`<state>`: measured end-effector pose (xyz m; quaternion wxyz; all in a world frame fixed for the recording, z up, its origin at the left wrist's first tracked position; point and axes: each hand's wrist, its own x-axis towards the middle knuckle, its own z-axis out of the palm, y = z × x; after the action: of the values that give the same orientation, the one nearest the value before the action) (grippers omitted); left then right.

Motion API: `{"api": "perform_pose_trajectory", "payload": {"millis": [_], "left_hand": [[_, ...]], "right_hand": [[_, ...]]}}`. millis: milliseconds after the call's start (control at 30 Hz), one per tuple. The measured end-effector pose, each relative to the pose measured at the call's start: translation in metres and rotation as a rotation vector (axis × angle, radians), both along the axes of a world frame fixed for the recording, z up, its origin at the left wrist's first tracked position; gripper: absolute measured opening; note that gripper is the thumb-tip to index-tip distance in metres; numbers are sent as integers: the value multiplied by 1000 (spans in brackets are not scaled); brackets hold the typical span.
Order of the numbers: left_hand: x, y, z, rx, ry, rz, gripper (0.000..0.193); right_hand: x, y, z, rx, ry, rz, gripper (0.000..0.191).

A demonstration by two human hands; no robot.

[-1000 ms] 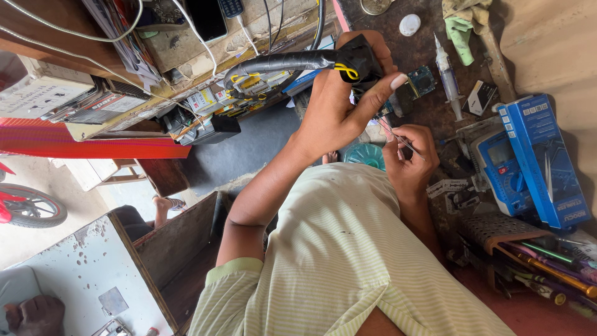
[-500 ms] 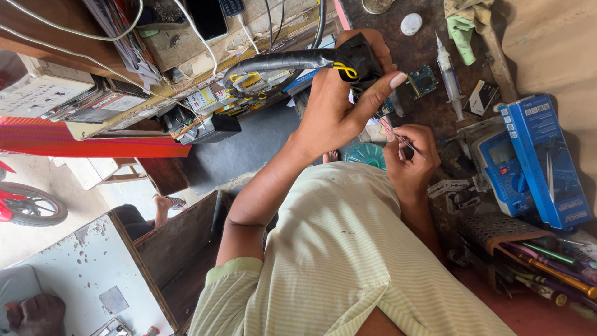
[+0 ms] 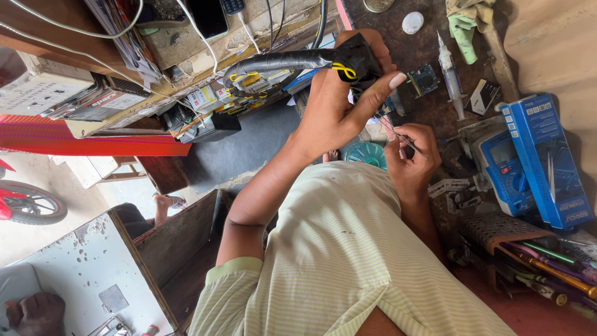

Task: The person handles mobile phones at a cluttered repair bench, then picks up a small circuit board and solders it, holding a soldering iron in one hand and a thin tool in the other while working on the board. At the end they set the iron down and reach across the bench.

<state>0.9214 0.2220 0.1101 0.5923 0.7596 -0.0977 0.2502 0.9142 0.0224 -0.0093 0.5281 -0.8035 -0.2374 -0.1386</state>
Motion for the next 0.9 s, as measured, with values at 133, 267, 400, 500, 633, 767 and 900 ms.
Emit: {"api": "perform_pose_trajectory", "payload": {"millis": [133,267,400,500,633,767,900], "left_hand": [[0,0,0,-1,-2,-5,27],[0,0,0,-3,0,-7,27],[0,1,0,22,-21,-8,24],[0,1,0,14,-18,-8,25],[1,1,1,4,-15,-11,25],[1,1,1,19,-28,-8,25],[2,1,1,26,-32,-6,25]], "right_hand": [[0,0,0,7,11,-2,27],[0,0,1,12,15,4,27],[0,0,1,5,22,0,27],[0,0,1,1,18,2,27],[0,0,2,1,16,-1,27],[1,1,3,5,11,2,27],[1,1,3,-7,-2,-4,27]]}}
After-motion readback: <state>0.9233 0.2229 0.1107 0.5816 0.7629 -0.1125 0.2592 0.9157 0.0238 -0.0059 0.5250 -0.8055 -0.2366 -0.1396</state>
